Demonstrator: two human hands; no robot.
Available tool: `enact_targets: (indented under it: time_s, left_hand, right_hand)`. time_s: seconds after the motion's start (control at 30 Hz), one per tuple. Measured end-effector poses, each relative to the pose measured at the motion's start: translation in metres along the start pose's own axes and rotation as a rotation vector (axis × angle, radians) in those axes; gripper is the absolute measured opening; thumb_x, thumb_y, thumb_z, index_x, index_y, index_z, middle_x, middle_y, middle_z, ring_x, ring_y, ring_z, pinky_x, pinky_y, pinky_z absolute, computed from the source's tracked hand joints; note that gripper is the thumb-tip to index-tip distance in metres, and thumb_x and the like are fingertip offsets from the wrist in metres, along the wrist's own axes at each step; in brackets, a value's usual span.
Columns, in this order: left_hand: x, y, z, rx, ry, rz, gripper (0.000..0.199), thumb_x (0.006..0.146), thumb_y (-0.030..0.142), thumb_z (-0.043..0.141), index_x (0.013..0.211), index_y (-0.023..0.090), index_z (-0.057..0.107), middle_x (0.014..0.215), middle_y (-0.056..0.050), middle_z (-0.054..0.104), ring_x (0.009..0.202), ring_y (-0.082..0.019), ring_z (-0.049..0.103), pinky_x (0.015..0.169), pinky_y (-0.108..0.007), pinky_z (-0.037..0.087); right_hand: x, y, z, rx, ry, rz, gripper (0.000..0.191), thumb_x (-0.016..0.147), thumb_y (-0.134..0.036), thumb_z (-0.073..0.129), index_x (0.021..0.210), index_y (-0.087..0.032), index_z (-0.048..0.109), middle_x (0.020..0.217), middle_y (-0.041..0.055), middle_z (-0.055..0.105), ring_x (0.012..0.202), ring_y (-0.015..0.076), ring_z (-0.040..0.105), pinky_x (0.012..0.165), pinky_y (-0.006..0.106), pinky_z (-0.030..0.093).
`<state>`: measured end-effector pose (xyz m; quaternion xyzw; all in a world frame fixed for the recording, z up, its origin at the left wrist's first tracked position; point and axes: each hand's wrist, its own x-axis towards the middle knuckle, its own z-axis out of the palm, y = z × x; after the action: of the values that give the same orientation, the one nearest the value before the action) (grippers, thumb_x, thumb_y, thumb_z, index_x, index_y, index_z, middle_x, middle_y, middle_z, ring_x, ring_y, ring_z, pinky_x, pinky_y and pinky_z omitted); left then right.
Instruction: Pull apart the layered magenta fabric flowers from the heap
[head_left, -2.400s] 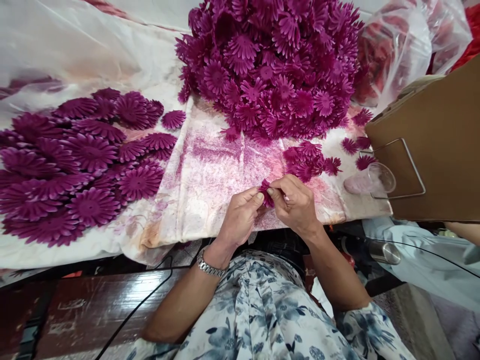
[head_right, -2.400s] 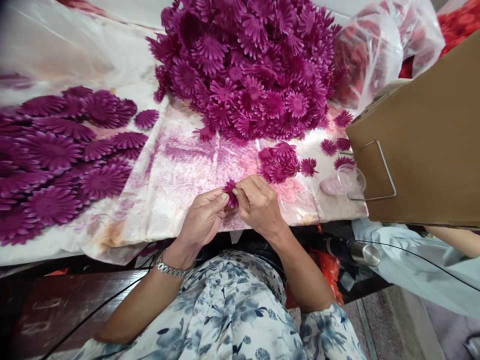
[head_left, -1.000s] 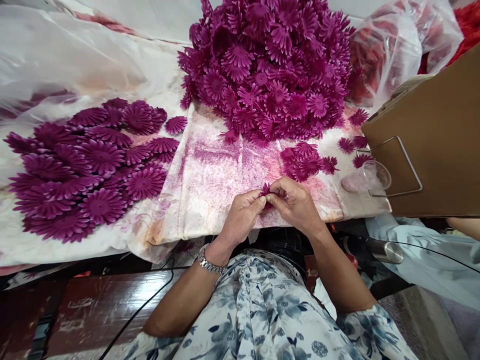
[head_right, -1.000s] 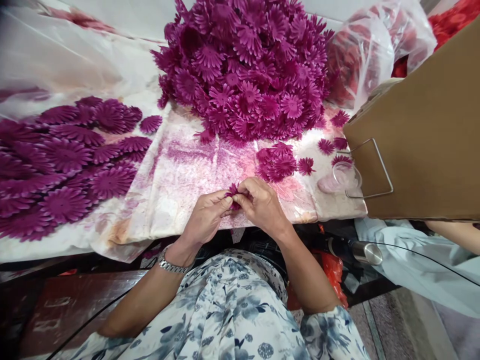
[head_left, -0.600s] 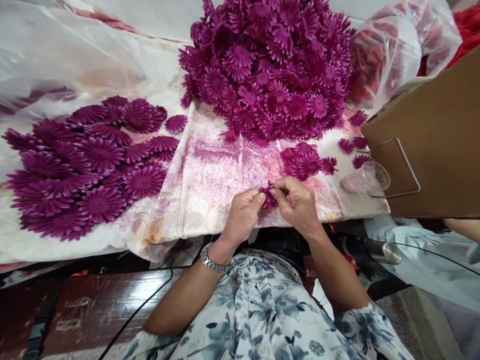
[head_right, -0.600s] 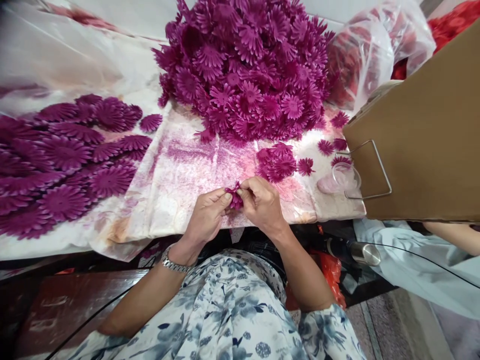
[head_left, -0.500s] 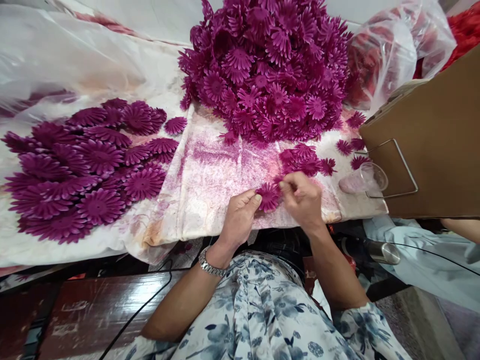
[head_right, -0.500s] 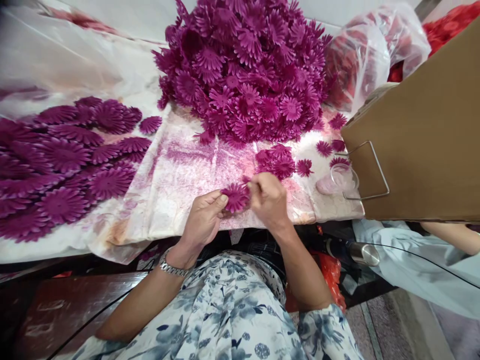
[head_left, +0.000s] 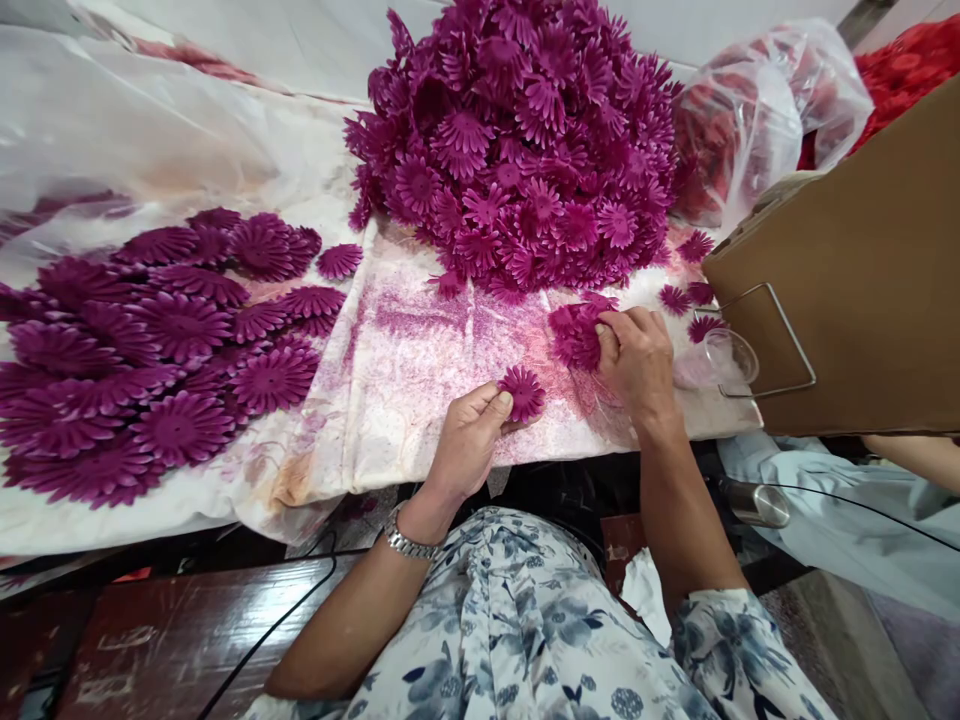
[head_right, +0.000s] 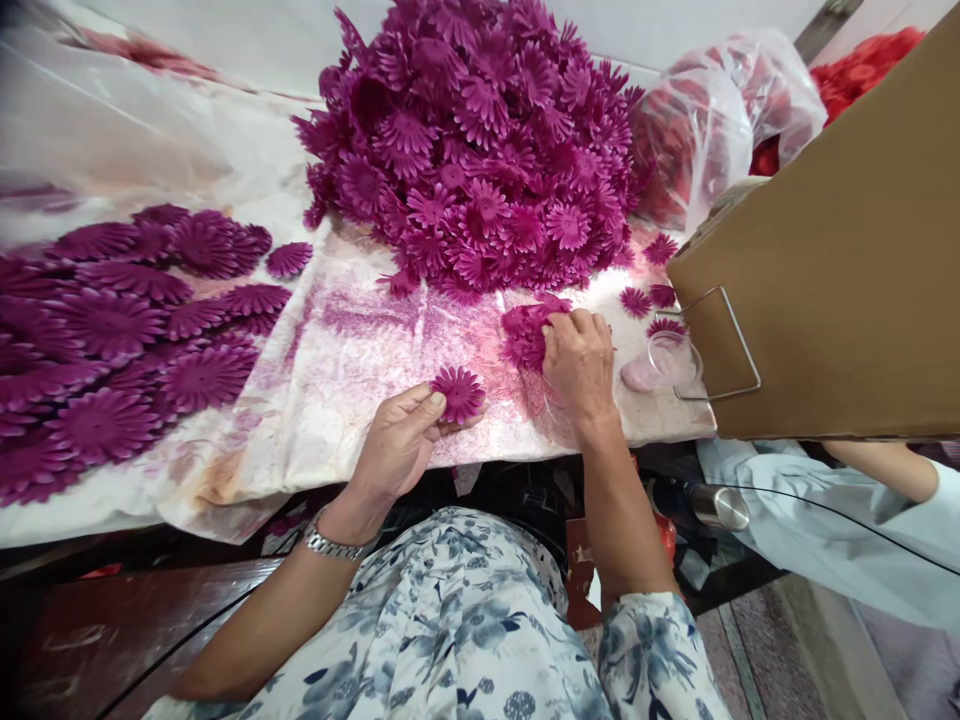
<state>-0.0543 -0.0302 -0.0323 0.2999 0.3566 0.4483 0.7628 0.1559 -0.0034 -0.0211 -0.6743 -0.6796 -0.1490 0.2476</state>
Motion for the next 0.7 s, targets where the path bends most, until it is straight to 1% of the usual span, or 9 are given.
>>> enact_targets:
  time_s: [0.1, 0.17, 0.2, 0.23, 0.3, 0.37, 0.43, 0.53, 0.7]
  left_hand:
    - [0.000, 0.004, 0.002, -0.035, 0.007, -0.029, 0.027, 0.064, 0.037, 0.076, 0.068, 0.013, 0.064, 0.069, -0.003, 0.067, 0.073, -0.018, 0.066, 0.078, -0.038, 0.055]
    - [0.000, 0.006, 0.005, -0.051, 0.014, -0.039, 0.026, 0.065, 0.035, 0.076, 0.069, 0.013, 0.064, 0.067, -0.001, 0.065, 0.071, -0.016, 0.065, 0.079, -0.038, 0.055]
    - [0.000, 0.007, 0.006, -0.059, 0.015, -0.039, 0.025, 0.065, 0.035, 0.076, 0.069, 0.013, 0.064, 0.066, 0.000, 0.063, 0.069, -0.015, 0.064, 0.078, -0.038, 0.055]
    - [0.001, 0.007, 0.007, -0.068, 0.013, -0.036, 0.024, 0.065, 0.034, 0.076, 0.069, 0.013, 0.064, 0.065, 0.001, 0.061, 0.068, -0.014, 0.063, 0.077, -0.037, 0.055]
    - [0.001, 0.007, 0.009, -0.087, 0.010, -0.024, 0.023, 0.064, 0.033, 0.076, 0.065, 0.013, 0.063, 0.060, 0.003, 0.056, 0.062, -0.011, 0.058, 0.073, -0.033, 0.054]
    - [0.000, 0.005, 0.009, -0.076, 0.016, 0.005, 0.025, 0.063, 0.031, 0.077, 0.059, 0.013, 0.060, 0.056, 0.005, 0.052, 0.057, -0.008, 0.052, 0.067, -0.027, 0.052]
    - [-0.001, 0.003, 0.008, -0.004, 0.024, 0.043, 0.027, 0.063, 0.033, 0.077, 0.055, 0.013, 0.060, 0.054, 0.004, 0.051, 0.056, -0.008, 0.049, 0.062, -0.023, 0.047]
    - [-0.003, 0.000, 0.004, 0.159, 0.008, 0.075, 0.029, 0.065, 0.038, 0.074, 0.058, 0.013, 0.064, 0.056, 0.001, 0.055, 0.060, -0.011, 0.051, 0.060, -0.023, 0.043]
    - [-0.007, -0.006, -0.002, 0.315, 0.005, 0.114, 0.028, 0.069, 0.038, 0.070, 0.057, 0.014, 0.062, 0.057, 0.001, 0.052, 0.060, -0.012, 0.048, 0.056, -0.023, 0.038]
  right_hand:
    - [-0.002, 0.001, -0.014, 0.052, 0.117, -0.005, 0.019, 0.087, -0.022, 0.049, 0.097, -0.018, 0.065, 0.086, 0.0080, 0.062, 0.084, 0.0202, 0.054, 0.079, 0.035, 0.046]
    - [-0.004, -0.006, -0.024, 0.129, 0.182, -0.004, 0.016, 0.087, -0.021, 0.051, 0.092, -0.018, 0.066, 0.083, 0.0064, 0.063, 0.080, 0.0176, 0.057, 0.074, 0.031, 0.048]
    - [-0.006, -0.013, -0.029, 0.189, 0.190, -0.008, 0.015, 0.086, -0.020, 0.051, 0.090, -0.018, 0.066, 0.080, 0.0052, 0.062, 0.076, 0.0160, 0.057, 0.070, 0.029, 0.048]
    - [-0.008, -0.020, -0.032, 0.264, 0.170, -0.021, 0.014, 0.086, -0.020, 0.052, 0.088, -0.018, 0.065, 0.077, 0.0041, 0.062, 0.071, 0.0144, 0.057, 0.067, 0.027, 0.048]
    - [-0.016, -0.038, -0.035, 0.430, 0.060, -0.073, 0.011, 0.086, -0.023, 0.055, 0.088, -0.018, 0.064, 0.077, 0.0037, 0.062, 0.067, 0.0125, 0.057, 0.063, 0.026, 0.048]
    - [-0.024, -0.054, -0.033, 0.551, -0.058, -0.136, 0.012, 0.084, -0.028, 0.060, 0.089, -0.017, 0.062, 0.078, 0.0040, 0.062, 0.069, 0.0127, 0.057, 0.063, 0.026, 0.048]
    - [-0.031, -0.064, -0.028, 0.611, -0.107, -0.154, 0.014, 0.081, -0.031, 0.063, 0.086, -0.018, 0.060, 0.075, 0.0025, 0.059, 0.069, 0.0130, 0.055, 0.062, 0.026, 0.047]
    - [-0.037, -0.067, -0.020, 0.703, -0.125, -0.101, 0.013, 0.081, -0.029, 0.064, 0.076, -0.019, 0.056, 0.066, -0.0013, 0.053, 0.063, 0.0116, 0.051, 0.058, 0.025, 0.042]
    - [-0.038, -0.065, -0.019, 0.830, -0.214, 0.034, 0.013, 0.078, -0.020, 0.064, 0.069, -0.018, 0.055, 0.062, -0.0035, 0.052, 0.057, 0.0087, 0.048, 0.055, 0.023, 0.038]
